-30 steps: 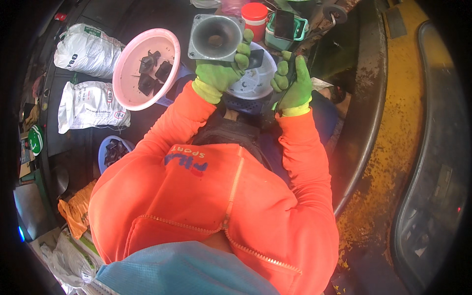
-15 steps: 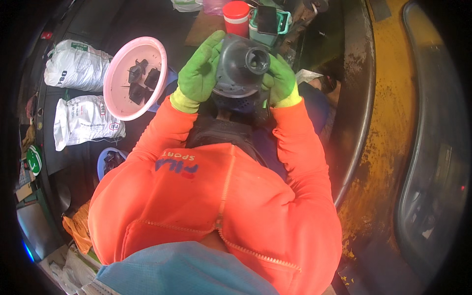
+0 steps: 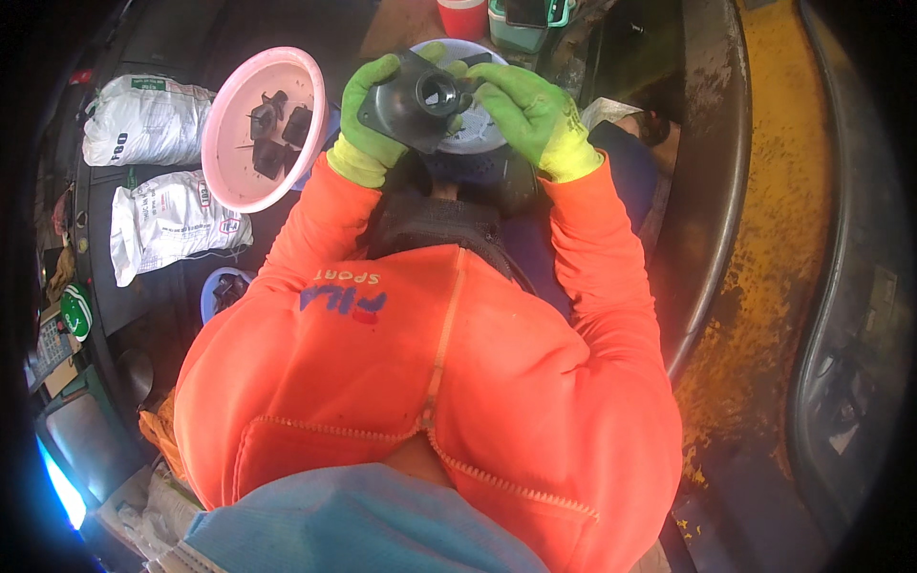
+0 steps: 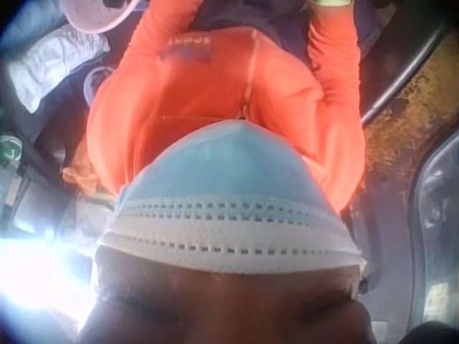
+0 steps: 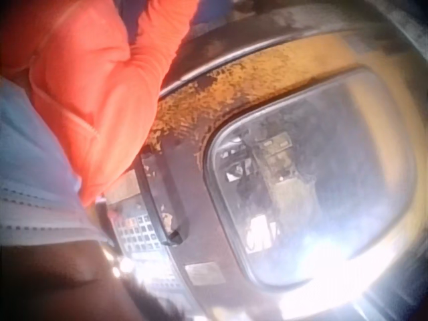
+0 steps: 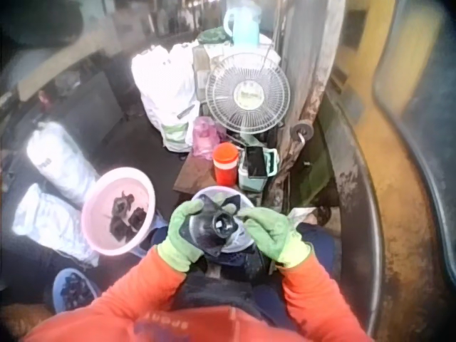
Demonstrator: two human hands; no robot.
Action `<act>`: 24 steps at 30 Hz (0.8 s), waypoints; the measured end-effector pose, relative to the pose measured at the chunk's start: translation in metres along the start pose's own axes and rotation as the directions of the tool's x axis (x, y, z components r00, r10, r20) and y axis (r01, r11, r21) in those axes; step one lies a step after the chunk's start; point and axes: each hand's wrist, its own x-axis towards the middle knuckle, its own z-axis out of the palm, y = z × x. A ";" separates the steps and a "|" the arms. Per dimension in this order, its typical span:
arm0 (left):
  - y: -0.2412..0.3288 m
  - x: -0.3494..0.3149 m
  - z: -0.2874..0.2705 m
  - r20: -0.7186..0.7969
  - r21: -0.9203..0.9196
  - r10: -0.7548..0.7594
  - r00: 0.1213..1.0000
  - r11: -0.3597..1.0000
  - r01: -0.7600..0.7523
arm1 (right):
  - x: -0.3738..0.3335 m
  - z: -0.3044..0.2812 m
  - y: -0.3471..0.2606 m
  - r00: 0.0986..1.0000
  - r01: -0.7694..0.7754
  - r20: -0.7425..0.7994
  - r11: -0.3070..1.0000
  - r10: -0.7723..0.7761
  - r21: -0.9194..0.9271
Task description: The person sits on the floor and repeatedly picks up small black molded parts from a pink basin, wipes each one with a green cloth, and places them into a white strainer. The person also briefly handles a black tray containing small metal pieces.
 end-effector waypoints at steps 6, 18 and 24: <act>0.001 -0.003 0.004 0.001 -0.048 -0.002 1.000 0.999 0.002 | 0.002 0.001 -0.012 0.990 0.126 0.093 0.963 -0.106 -0.239; 0.012 -0.003 0.012 0.064 0.108 0.162 0.985 0.980 -0.169 | -0.009 0.018 0.000 0.996 0.089 0.005 0.974 -0.090 -0.208; 0.012 0.000 0.016 0.169 0.365 0.376 0.911 0.835 -0.412 | -0.012 0.024 -0.008 0.998 -0.060 -0.014 0.998 0.060 0.012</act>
